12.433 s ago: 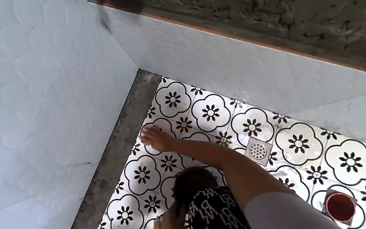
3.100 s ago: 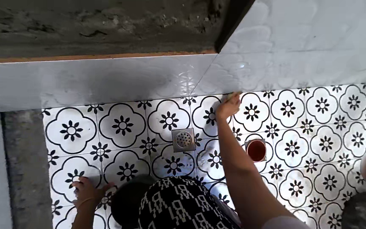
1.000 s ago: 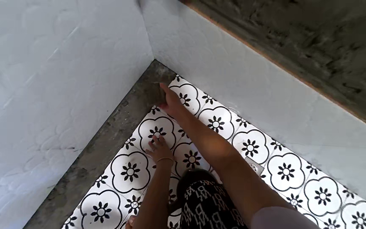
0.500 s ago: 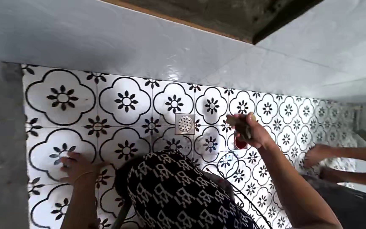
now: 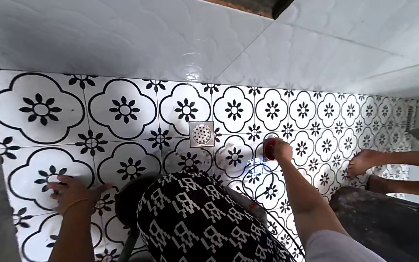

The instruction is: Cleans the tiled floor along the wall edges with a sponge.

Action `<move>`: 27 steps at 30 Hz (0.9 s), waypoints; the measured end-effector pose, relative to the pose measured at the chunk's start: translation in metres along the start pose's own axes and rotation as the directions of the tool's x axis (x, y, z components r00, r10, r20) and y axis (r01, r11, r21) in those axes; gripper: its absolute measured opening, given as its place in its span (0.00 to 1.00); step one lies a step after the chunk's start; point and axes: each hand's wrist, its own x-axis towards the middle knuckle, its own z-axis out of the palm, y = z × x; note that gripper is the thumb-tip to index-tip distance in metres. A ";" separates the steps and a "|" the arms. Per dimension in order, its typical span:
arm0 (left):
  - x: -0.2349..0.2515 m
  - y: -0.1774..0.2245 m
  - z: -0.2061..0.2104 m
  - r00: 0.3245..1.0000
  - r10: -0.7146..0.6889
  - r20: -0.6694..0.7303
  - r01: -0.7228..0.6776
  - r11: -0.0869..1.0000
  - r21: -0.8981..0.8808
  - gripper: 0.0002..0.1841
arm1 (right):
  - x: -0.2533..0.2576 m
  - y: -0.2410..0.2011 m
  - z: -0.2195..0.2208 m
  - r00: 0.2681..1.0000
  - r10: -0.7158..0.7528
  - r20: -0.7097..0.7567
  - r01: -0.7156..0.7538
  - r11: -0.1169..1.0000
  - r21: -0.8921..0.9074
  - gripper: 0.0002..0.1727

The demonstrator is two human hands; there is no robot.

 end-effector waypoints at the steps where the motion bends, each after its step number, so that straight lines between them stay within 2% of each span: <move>1: 0.001 -0.001 0.000 1.000 -0.003 0.002 0.003 1.000 0.004 0.75 | -0.001 -0.001 0.001 1.000 0.009 -0.006 -0.009 1.000 -0.005 0.32; 9: 0.005 0.000 0.001 0.999 -0.037 0.015 0.037 0.999 0.018 0.76 | 0.000 0.001 0.015 0.998 0.059 -0.017 -0.060 0.994 -0.092 0.36; 11: 0.002 0.001 0.001 0.999 -0.032 0.011 0.032 0.999 0.001 0.75 | 0.000 0.005 0.016 0.998 0.058 -0.019 -0.059 0.997 -0.052 0.37; 13: 0.000 0.001 -0.001 1.000 -0.028 -0.004 0.028 0.999 -0.017 0.75 | 0.003 0.007 0.013 0.996 0.003 -0.093 0.010 0.990 0.137 0.34; 15: 0.001 0.000 0.001 1.000 -0.022 -0.011 0.021 0.999 -0.032 0.75 | 0.016 0.009 0.005 0.974 -0.066 -0.219 0.156 0.890 0.429 0.30; 17: 0.001 -0.002 0.002 1.000 -0.018 -0.014 0.018 0.999 -0.036 0.75 | 0.038 0.009 -0.001 0.956 -0.075 -0.285 0.248 0.726 0.642 0.39; 18: 0.001 -0.002 0.002 1.000 -0.022 -0.013 0.022 0.999 -0.031 0.75 | 0.049 0.005 -0.001 0.960 -0.050 -0.277 0.236 0.678 0.696 0.44; 19: 0.001 -0.002 0.002 1.000 -0.021 -0.014 0.021 0.999 -0.028 0.75 | 0.059 -0.002 0.002 0.962 -0.012 -0.272 0.208 0.678 0.705 0.43; 20: -0.001 0.000 0.002 1.000 -0.015 -0.017 0.014 0.999 -0.030 0.75 | 0.067 -0.013 0.007 0.959 0.021 -0.283 0.179 0.727 0.662 0.39; 23: -0.003 -0.001 0.000 1.000 0.001 -0.026 -0.002 1.000 -0.021 0.74 | 0.061 -0.069 0.036 0.917 -0.024 -0.397 0.199 0.891 0.408 0.30; 26: -0.003 0.001 -0.001 1.000 -0.002 -0.005 0.002 1.000 0.006 0.74 | 0.011 -0.146 0.065 0.834 -0.170 -0.525 0.371 0.877 0.304 0.29; 27: -0.002 0.002 -0.002 1.000 -0.001 -0.008 0.001 1.000 0.005 0.74 | -0.009 -0.176 0.070 0.826 -0.220 -0.519 0.416 0.860 0.296 0.30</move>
